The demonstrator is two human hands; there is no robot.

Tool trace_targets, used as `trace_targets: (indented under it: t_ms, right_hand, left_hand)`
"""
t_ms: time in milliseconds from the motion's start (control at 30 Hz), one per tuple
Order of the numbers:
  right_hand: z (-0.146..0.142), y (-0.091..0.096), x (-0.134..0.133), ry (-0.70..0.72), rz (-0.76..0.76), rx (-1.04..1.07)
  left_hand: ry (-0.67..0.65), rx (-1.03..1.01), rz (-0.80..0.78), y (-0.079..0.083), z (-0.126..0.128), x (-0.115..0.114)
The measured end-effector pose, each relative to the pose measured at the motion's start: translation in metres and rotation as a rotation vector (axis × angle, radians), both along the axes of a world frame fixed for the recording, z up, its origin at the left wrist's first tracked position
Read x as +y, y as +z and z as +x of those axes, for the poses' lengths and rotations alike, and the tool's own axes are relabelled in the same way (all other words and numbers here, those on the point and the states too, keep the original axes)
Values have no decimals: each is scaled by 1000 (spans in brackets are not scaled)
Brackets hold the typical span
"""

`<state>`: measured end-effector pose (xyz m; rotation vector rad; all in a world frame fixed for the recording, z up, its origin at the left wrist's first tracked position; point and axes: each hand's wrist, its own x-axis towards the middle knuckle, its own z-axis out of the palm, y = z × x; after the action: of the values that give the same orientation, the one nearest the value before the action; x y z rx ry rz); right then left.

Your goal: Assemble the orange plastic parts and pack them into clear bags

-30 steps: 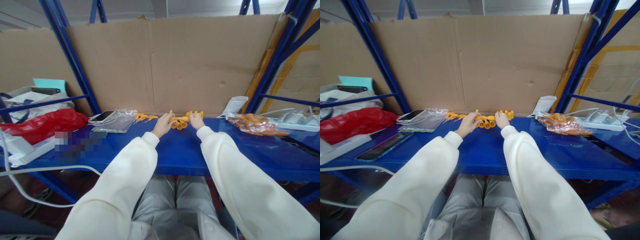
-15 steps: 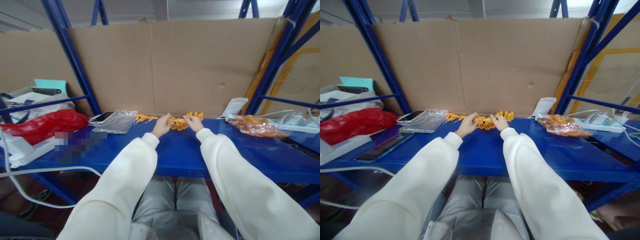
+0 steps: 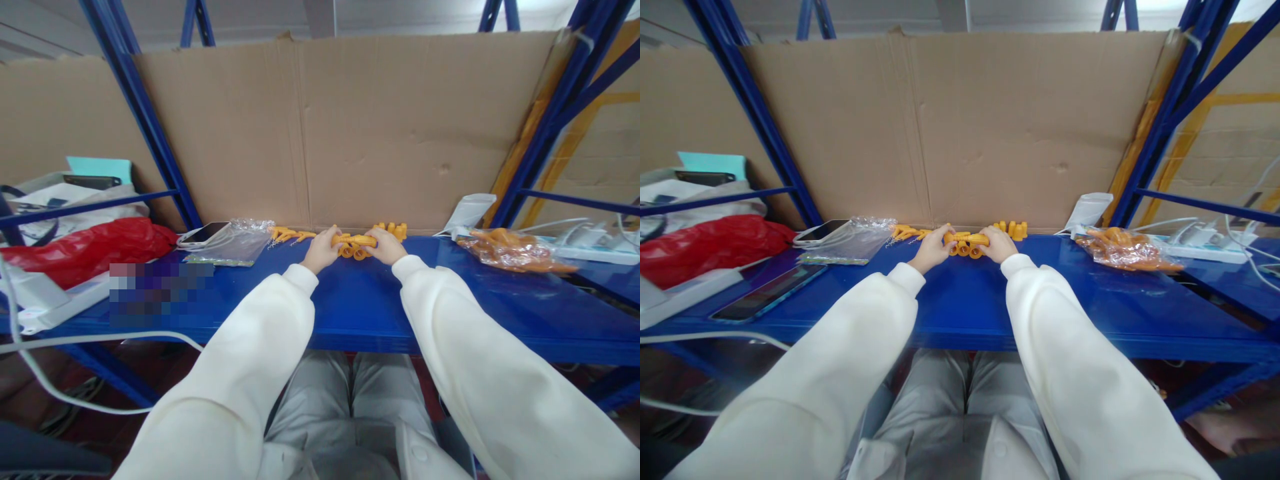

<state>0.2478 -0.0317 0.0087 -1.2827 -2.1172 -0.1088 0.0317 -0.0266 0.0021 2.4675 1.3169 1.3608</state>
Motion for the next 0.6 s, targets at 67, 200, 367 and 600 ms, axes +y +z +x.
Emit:
trace_targets:
  t_ms: [67,200,367,600]
  right_hand:
    - [1,0,1,-9,14,-22]
    - [2,-3,3,-12,6,18]
    - [2,-4,5,19,-35,82]
    - [1,-4,5,64,-54,119]
  left_hand:
    - [3,-3,1,0,0,0]
    - [18,1,-5,0,0,0]
    - [65,2,-33,-1,-3,1]
    - [122,3,-40,-5,-6,8]
